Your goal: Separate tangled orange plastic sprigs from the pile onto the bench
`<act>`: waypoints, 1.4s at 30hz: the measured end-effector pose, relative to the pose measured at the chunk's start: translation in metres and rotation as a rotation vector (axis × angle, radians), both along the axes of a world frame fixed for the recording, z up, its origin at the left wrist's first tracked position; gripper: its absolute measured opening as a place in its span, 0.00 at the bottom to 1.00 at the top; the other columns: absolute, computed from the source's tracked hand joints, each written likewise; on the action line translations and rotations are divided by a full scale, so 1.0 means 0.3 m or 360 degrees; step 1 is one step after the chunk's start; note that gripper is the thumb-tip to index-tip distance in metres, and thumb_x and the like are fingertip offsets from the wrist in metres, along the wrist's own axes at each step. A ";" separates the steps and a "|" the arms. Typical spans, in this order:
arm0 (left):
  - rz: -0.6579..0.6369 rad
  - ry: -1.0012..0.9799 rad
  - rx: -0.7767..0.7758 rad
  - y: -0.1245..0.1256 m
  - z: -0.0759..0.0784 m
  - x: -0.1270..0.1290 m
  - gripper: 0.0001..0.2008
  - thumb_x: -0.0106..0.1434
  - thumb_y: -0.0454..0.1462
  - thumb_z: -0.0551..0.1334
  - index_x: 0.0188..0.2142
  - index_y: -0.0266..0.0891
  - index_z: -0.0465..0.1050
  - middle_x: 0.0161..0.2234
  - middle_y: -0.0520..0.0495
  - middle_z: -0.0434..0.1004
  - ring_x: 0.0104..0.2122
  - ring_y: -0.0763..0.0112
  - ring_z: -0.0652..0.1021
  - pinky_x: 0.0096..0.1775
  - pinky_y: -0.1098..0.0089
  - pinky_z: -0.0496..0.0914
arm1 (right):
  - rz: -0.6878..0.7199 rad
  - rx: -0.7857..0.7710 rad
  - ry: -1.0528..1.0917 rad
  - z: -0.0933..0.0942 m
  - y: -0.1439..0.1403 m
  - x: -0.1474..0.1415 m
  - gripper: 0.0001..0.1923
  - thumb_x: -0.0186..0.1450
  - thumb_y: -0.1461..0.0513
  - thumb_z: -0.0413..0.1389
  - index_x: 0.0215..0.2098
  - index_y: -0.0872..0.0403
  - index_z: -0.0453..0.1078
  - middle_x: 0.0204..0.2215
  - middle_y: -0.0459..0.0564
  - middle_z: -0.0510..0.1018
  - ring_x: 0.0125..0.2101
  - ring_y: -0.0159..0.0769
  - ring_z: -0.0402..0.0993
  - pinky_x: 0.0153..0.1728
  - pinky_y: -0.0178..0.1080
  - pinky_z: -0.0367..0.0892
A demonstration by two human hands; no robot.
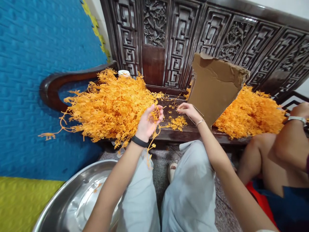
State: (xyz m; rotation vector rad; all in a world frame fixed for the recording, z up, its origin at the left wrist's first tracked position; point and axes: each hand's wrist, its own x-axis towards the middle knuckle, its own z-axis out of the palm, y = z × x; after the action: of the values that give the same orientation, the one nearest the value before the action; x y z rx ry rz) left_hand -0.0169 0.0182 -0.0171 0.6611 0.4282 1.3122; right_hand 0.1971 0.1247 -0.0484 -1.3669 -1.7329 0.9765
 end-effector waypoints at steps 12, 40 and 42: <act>-0.0190 0.0657 0.0101 -0.018 -0.028 -0.019 0.13 0.59 0.43 0.56 0.32 0.35 0.72 0.16 0.55 0.63 0.13 0.84 0.62 0.16 0.79 0.53 | -0.0187 -0.0250 -0.0626 -0.143 0.087 0.033 0.03 0.47 0.70 0.61 0.21 0.58 0.75 0.18 0.47 0.75 0.26 0.32 0.71 0.34 0.34 0.65; 0.0003 0.0348 0.0073 -0.003 -0.047 0.023 0.17 0.52 0.40 0.60 0.42 0.37 0.71 0.43 0.44 0.75 0.36 0.69 0.76 0.32 0.71 0.70 | 0.0089 0.0510 0.0548 0.163 -0.261 -0.142 0.12 0.51 0.57 0.62 0.26 0.56 0.67 0.24 0.44 0.72 0.23 0.27 0.68 0.27 0.34 0.66; 0.0065 0.0266 0.0142 -0.006 -0.044 0.008 0.23 0.50 0.40 0.62 0.47 0.39 0.68 0.50 0.43 0.71 0.47 0.64 0.73 0.40 0.67 0.71 | 0.0001 0.0515 0.0728 0.173 -0.256 -0.127 0.11 0.51 0.59 0.63 0.27 0.56 0.68 0.25 0.44 0.72 0.23 0.26 0.68 0.28 0.33 0.66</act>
State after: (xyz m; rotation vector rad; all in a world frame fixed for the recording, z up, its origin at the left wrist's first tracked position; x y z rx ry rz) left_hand -0.0145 0.0163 -0.0302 0.8442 0.5233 1.3254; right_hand 0.1589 0.0480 0.0036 -0.8567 -1.4621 0.8788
